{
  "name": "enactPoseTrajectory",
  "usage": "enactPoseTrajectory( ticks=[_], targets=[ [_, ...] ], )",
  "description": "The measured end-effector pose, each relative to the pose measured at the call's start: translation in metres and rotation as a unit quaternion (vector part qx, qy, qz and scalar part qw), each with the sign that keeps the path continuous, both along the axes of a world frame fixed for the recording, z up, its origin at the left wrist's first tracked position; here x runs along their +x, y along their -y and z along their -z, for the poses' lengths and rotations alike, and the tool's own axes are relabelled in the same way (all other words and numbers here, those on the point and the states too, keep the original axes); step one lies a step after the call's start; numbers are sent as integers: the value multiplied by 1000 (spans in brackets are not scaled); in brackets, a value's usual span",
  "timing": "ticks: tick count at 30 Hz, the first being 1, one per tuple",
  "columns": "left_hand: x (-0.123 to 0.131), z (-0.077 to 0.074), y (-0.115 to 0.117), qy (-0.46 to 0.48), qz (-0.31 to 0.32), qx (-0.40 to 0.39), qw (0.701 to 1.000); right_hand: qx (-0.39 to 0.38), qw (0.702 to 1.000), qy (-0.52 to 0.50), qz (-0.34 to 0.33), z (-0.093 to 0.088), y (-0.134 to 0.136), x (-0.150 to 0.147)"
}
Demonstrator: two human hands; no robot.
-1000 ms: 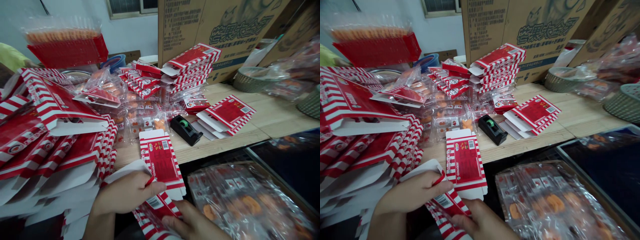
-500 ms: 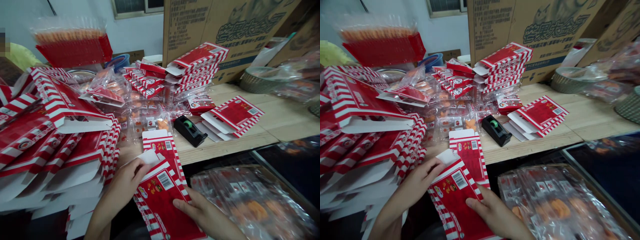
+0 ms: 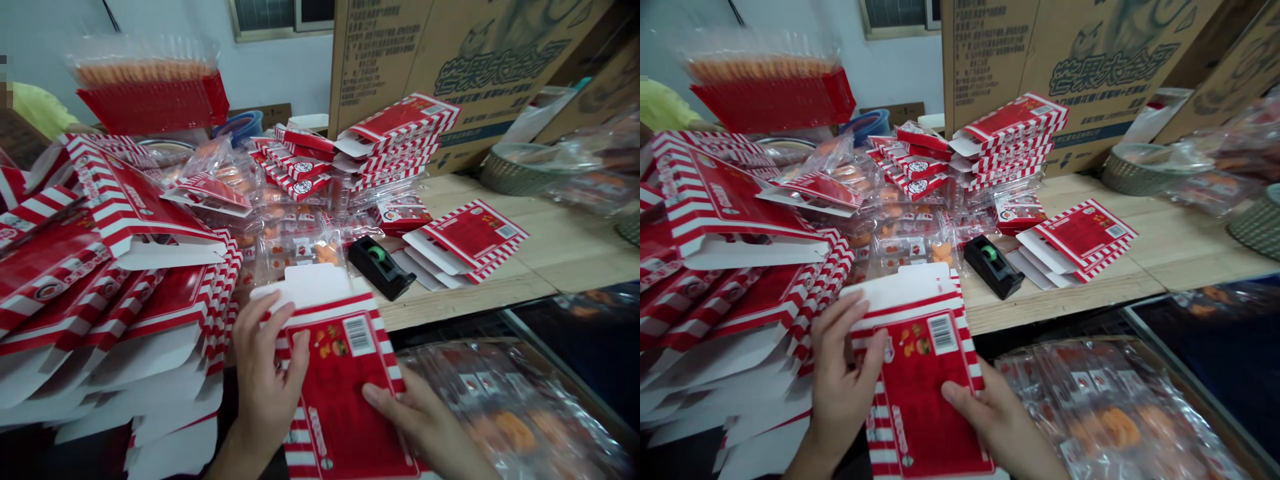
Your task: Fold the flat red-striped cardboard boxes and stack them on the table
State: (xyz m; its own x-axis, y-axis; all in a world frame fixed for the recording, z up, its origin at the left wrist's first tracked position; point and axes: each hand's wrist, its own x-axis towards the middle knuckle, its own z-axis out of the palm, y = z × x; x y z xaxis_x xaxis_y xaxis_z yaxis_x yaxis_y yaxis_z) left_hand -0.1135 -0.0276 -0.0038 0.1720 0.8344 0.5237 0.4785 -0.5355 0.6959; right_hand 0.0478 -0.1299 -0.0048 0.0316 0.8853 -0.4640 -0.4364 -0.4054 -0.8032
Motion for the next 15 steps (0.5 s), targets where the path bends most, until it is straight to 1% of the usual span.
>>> enactPoseTrajectory(
  ticks=[1, 2, 3, 4, 5, 6, 7, 9, 12, 15],
  targets=[
    [0, 8, 6, 20, -11, -35, 999, 1, 1000, 5, 27, 0, 0, 3],
    [0, 15, 13, 33, 3, -114, 993, 0, 999, 13, 49, 0, -1, 5],
    [-1, 21, 19, 44, 31, -209, 976, -1, 997, 25, 66, 1, -1, 6],
    [0, 25, 24, 52, 69, -302, 949, -1, 996, 40, 79, 2, -2, 5],
    [0, 27, 28, 61, 109, -372, 920, -1, 994, 56, 89, 4, -2, 3],
    [1, 28, 31, 73, 140, -413, 897, 0, 992, 75, 98, 6, -3, 0],
    [2, 28, 33, 89, 160, -431, 884, 3, 989, 99, 108, 9, -3, -4],
    [5, 25, 33, 114, 173, -437, 875, 18, 981, 145, 125, 15, -4, -11],
    [8, 20, 32, 126, 163, -464, 862, 42, 974, 184, 122, 24, -6, -18],
    [5, 20, 33, 157, 171, -484, 844, 50, 971, 189, 135, 28, -5, -16]
  ],
)
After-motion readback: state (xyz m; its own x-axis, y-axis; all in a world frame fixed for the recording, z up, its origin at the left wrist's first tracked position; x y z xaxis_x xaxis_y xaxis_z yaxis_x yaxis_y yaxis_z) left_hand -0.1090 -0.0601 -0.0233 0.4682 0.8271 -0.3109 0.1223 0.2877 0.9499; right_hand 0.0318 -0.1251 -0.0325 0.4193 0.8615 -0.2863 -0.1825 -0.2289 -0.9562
